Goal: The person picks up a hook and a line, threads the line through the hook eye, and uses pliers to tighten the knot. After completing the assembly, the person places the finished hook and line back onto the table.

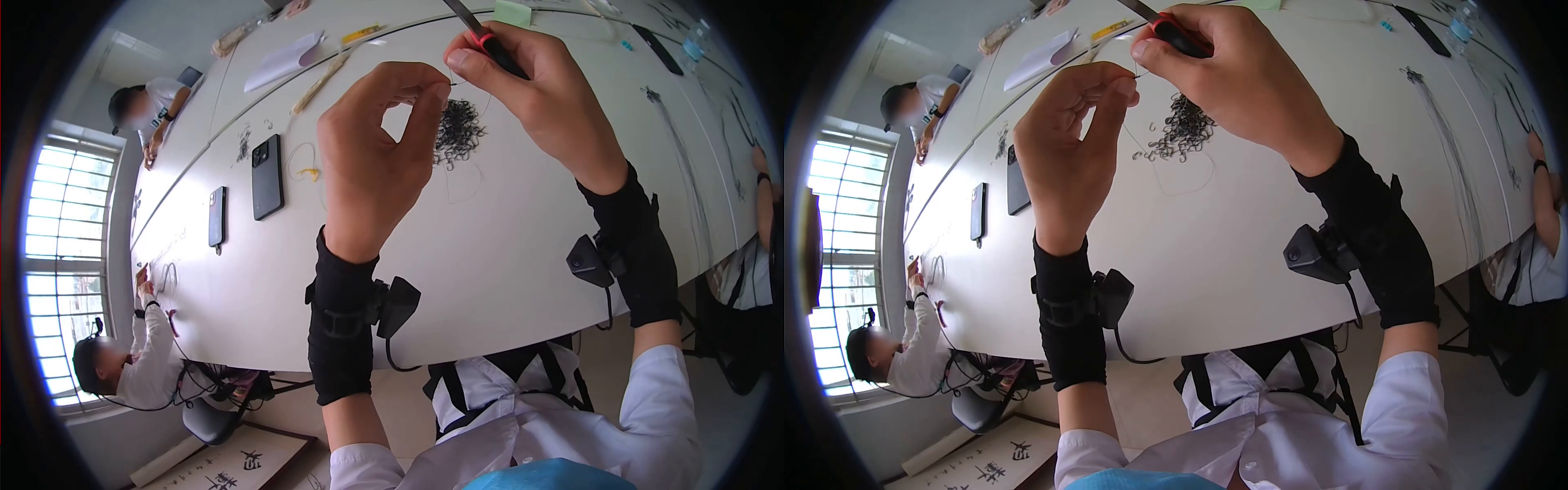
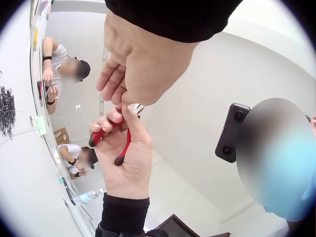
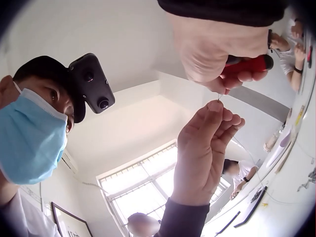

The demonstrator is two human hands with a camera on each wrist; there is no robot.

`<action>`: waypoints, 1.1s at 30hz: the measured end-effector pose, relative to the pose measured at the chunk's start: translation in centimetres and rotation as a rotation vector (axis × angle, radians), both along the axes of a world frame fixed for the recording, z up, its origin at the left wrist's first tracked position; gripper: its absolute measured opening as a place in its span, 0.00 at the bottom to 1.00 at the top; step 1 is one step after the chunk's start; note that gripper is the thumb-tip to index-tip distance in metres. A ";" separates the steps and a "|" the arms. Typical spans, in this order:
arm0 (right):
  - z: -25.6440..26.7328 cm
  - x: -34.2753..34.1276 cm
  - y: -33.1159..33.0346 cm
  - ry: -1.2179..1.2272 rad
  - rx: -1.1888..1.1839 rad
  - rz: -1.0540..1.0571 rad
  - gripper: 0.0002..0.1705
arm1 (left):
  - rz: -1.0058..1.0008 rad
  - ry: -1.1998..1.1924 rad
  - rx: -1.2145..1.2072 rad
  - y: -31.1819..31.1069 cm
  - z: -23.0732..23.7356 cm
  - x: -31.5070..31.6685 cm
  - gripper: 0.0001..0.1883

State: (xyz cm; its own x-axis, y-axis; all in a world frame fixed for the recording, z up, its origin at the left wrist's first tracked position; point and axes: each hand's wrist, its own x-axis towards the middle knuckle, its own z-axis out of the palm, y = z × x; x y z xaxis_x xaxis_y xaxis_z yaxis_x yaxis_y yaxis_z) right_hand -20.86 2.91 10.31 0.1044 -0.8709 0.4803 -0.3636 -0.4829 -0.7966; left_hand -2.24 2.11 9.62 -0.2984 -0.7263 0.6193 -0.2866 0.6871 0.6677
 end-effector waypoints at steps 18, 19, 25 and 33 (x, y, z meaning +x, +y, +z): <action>0.5 0.2 0.9 -0.129 0.123 0.036 0.15 | -0.062 0.245 0.184 0.2 0.4 0.2 0.04; 0.4 0.2 0.8 -0.109 0.061 0.050 0.15 | -0.048 0.231 0.179 0.1 0.3 0.2 0.04; 0.2 0.6 0.9 -0.024 -0.032 0.105 0.13 | -0.009 0.243 0.216 -0.1 0.3 0.2 0.04; 0.9 0.3 1.0 0.035 0.053 0.000 0.14 | -0.203 0.352 0.356 -0.1 0.8 0.7 0.07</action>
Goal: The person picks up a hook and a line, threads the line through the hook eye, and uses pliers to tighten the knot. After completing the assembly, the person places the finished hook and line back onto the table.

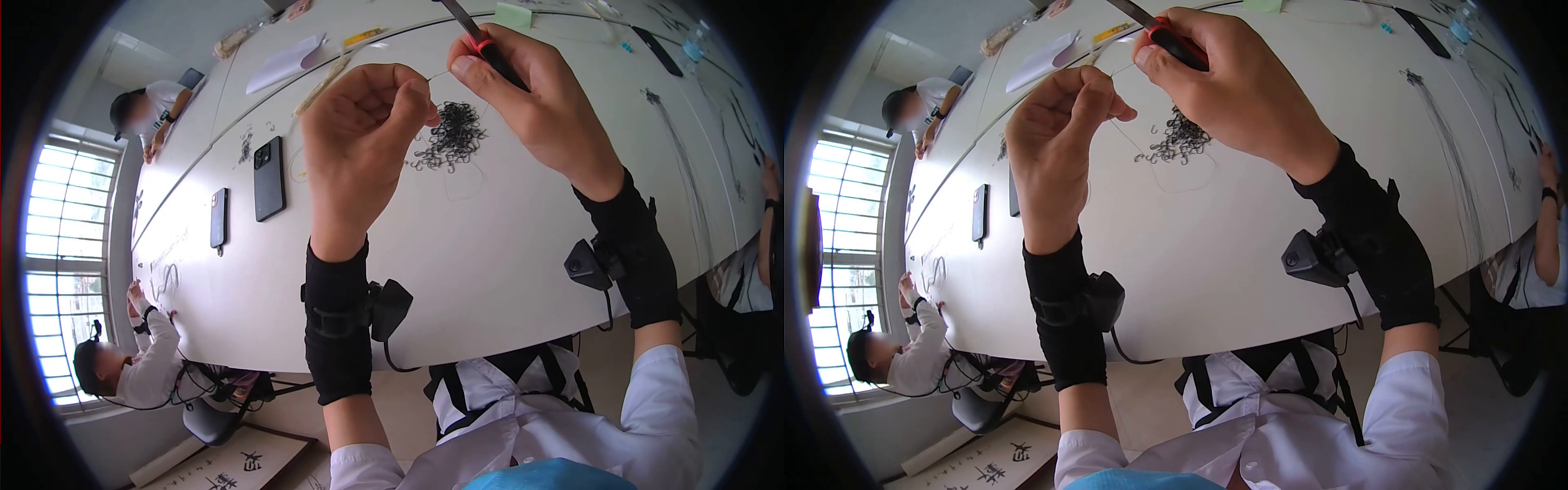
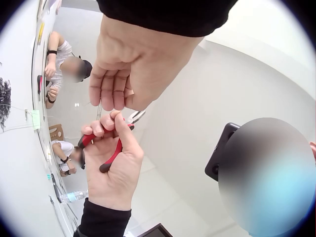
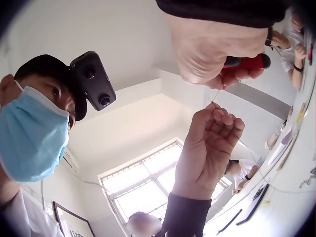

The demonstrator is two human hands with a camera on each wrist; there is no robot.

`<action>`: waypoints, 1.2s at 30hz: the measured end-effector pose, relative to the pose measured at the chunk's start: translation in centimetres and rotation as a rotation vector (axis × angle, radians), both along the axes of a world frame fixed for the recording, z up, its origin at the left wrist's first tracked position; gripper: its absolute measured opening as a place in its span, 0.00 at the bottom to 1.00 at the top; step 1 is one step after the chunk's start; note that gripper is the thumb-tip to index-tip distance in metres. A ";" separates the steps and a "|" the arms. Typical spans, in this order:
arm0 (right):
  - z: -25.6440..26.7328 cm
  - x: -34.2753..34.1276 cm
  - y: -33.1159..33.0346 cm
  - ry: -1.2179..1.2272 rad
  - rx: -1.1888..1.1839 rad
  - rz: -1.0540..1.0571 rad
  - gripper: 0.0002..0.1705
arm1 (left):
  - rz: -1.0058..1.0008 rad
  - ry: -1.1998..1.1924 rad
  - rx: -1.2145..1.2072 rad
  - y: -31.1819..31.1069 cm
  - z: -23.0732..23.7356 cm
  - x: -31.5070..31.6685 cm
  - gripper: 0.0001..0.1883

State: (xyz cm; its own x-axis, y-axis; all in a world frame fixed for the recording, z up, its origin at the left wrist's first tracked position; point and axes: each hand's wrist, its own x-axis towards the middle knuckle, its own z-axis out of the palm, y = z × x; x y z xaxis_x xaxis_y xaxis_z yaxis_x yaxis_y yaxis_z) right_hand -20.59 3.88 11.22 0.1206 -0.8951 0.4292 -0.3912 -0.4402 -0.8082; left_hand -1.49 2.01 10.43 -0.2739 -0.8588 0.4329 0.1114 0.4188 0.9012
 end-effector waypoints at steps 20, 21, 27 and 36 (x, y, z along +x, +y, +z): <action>-1.1 -0.1 -0.9 -0.152 0.035 0.119 0.15 | -0.024 -0.079 0.067 0.8 0.7 -0.3 0.07; -1.0 0.2 -0.7 -0.185 0.051 0.145 0.15 | -0.034 -0.051 0.083 0.8 0.8 -0.4 0.06; -1.2 0.6 -0.5 -0.214 0.065 0.131 0.15 | -0.013 -0.030 0.034 0.7 0.8 -0.1 0.06; 0.2 -0.1 -0.1 -0.032 -0.148 0.246 0.12 | 0.082 -0.148 -0.033 0.4 0.1 -0.3 0.05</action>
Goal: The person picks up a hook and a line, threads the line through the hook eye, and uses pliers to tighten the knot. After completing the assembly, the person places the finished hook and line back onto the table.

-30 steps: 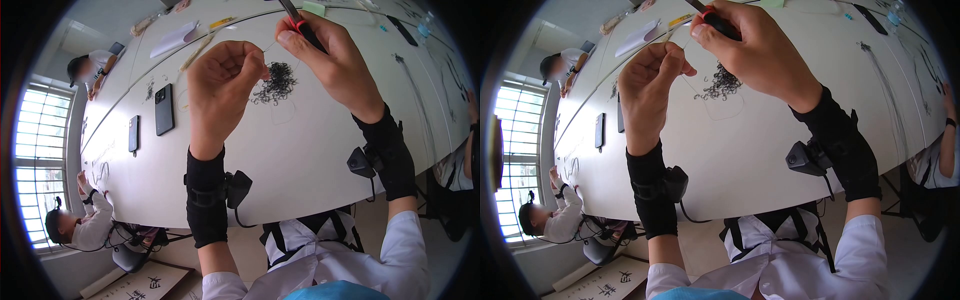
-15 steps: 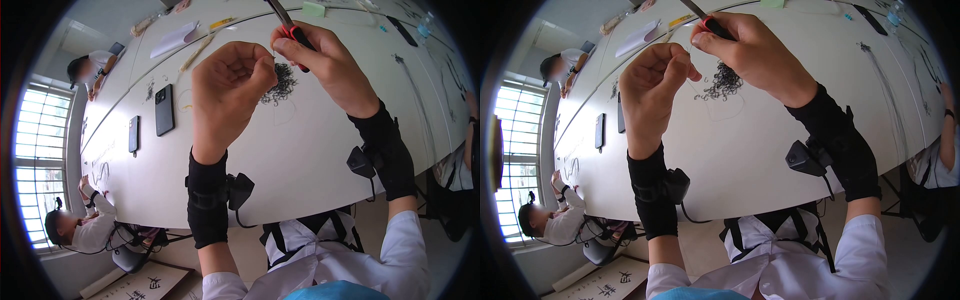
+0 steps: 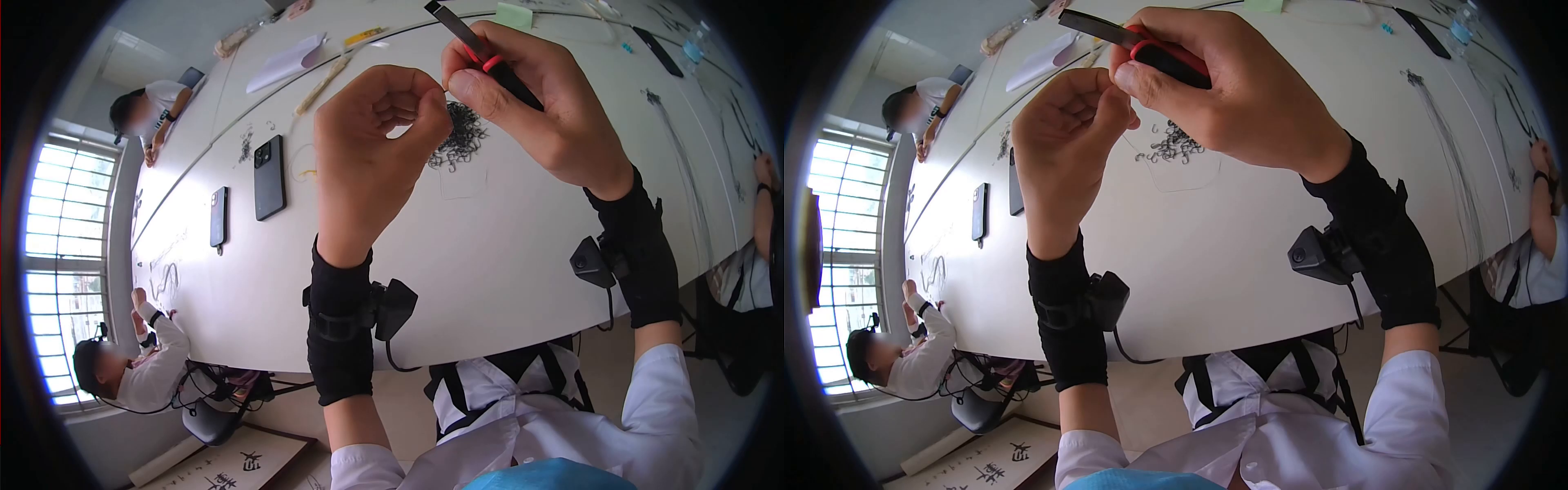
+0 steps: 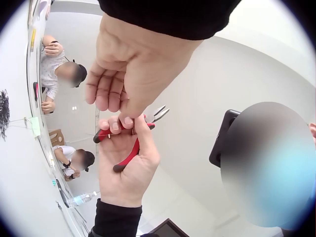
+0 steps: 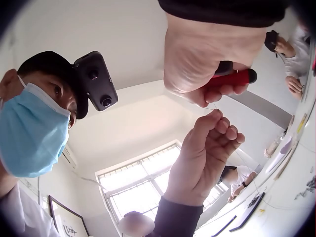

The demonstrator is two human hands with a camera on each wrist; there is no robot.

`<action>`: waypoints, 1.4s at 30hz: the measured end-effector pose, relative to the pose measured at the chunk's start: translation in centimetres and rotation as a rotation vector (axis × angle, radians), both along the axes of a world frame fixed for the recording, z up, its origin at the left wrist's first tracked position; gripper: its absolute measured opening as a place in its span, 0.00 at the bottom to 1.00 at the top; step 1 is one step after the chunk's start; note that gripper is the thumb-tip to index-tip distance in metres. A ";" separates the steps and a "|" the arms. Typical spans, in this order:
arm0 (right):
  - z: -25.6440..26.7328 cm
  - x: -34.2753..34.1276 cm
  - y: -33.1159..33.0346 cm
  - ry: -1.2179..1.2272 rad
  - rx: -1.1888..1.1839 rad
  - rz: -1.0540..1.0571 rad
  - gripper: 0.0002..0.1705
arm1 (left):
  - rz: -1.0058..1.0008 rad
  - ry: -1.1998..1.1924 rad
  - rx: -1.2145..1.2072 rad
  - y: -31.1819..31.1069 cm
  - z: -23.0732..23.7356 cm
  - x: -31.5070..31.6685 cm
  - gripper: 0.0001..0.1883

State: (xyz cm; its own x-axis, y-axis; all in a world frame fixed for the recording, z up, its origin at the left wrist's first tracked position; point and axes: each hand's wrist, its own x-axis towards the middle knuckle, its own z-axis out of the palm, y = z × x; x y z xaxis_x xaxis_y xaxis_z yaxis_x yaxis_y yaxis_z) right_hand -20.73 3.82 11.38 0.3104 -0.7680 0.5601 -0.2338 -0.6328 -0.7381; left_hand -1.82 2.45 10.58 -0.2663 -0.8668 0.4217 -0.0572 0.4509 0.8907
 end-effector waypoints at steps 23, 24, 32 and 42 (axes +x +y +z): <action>-2.1 1.2 -0.9 -0.207 0.197 -0.041 0.13 | 0.031 0.120 -0.160 -0.3 -0.2 0.1 0.04; -2.0 1.3 -0.8 -0.183 0.162 -0.076 0.13 | 0.049 0.144 -0.158 -0.4 -0.3 0.0 0.04; -2.0 2.1 0.2 0.098 -0.279 -0.333 0.12 | 0.212 0.047 -0.335 -1.1 -1.1 -0.3 0.03; 0.2 0.3 -0.2 0.009 0.023 -0.207 0.14 | 0.099 -0.208 -0.329 -0.2 -0.8 -0.5 0.05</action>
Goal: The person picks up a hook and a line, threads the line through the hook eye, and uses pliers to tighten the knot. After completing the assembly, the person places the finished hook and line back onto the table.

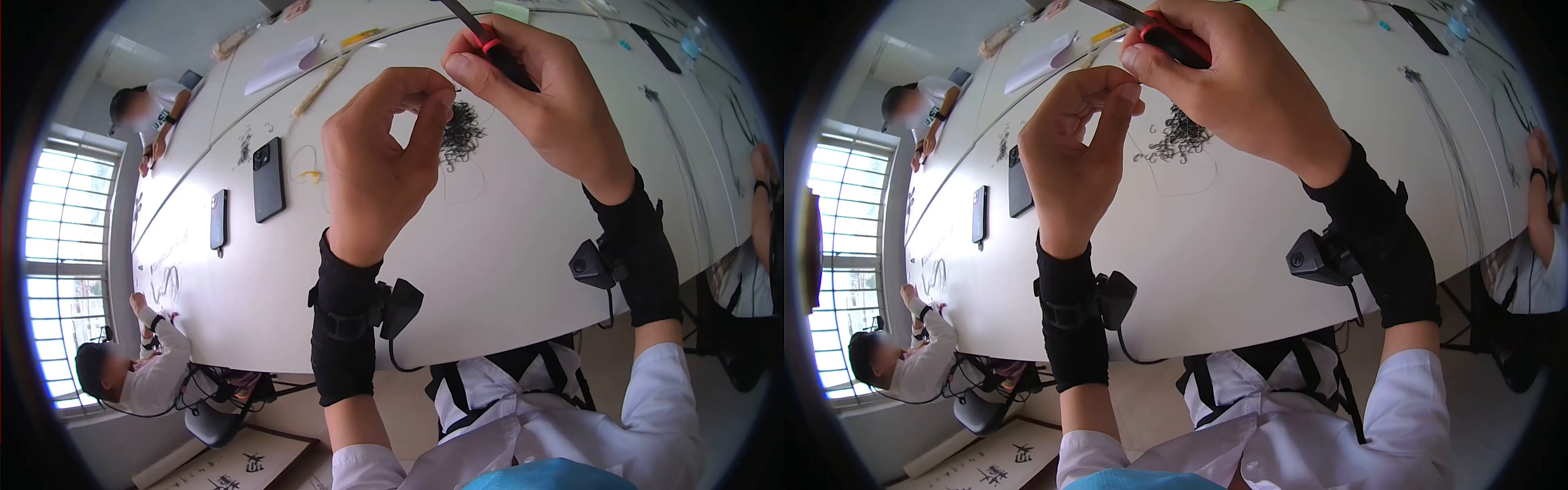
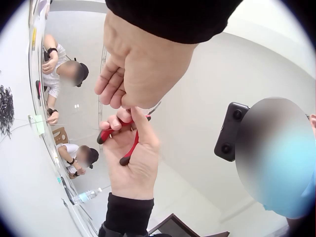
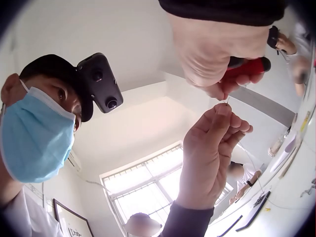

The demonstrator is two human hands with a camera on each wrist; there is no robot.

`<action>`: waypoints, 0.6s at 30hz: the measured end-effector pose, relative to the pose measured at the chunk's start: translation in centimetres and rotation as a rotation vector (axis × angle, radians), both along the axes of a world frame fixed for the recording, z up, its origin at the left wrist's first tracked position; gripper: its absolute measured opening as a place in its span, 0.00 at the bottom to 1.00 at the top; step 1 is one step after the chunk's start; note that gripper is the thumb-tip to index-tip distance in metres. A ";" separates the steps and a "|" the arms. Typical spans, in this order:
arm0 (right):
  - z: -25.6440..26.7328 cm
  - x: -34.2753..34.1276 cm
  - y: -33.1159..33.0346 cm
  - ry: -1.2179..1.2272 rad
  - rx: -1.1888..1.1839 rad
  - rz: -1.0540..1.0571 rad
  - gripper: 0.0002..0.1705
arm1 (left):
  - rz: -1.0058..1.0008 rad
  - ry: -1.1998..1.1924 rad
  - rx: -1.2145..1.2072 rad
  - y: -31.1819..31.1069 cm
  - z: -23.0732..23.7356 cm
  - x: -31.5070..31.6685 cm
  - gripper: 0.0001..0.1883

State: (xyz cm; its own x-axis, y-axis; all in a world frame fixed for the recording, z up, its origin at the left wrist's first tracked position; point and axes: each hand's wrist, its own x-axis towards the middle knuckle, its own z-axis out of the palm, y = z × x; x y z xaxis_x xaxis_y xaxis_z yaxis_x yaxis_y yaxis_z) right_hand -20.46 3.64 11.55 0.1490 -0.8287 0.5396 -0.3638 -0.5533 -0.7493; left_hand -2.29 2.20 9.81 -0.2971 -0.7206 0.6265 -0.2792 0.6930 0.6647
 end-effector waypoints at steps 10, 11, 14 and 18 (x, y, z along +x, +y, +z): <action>-1.2 -0.5 -1.2 -0.252 0.294 0.131 0.15 | -0.123 0.144 0.065 0.0 -0.1 -0.1 0.06; -1.3 -0.4 -1.1 -0.275 0.333 0.139 0.15 | -0.110 0.164 0.073 0.0 0.0 -0.1 0.06; -1.4 0.2 -0.8 -0.249 0.339 0.135 0.15 | -0.070 0.230 0.085 -0.1 0.2 0.0 0.05; -1.4 1.1 -0.4 -0.135 0.196 0.084 0.14 | -0.008 0.291 0.064 -0.5 0.0 0.2 0.03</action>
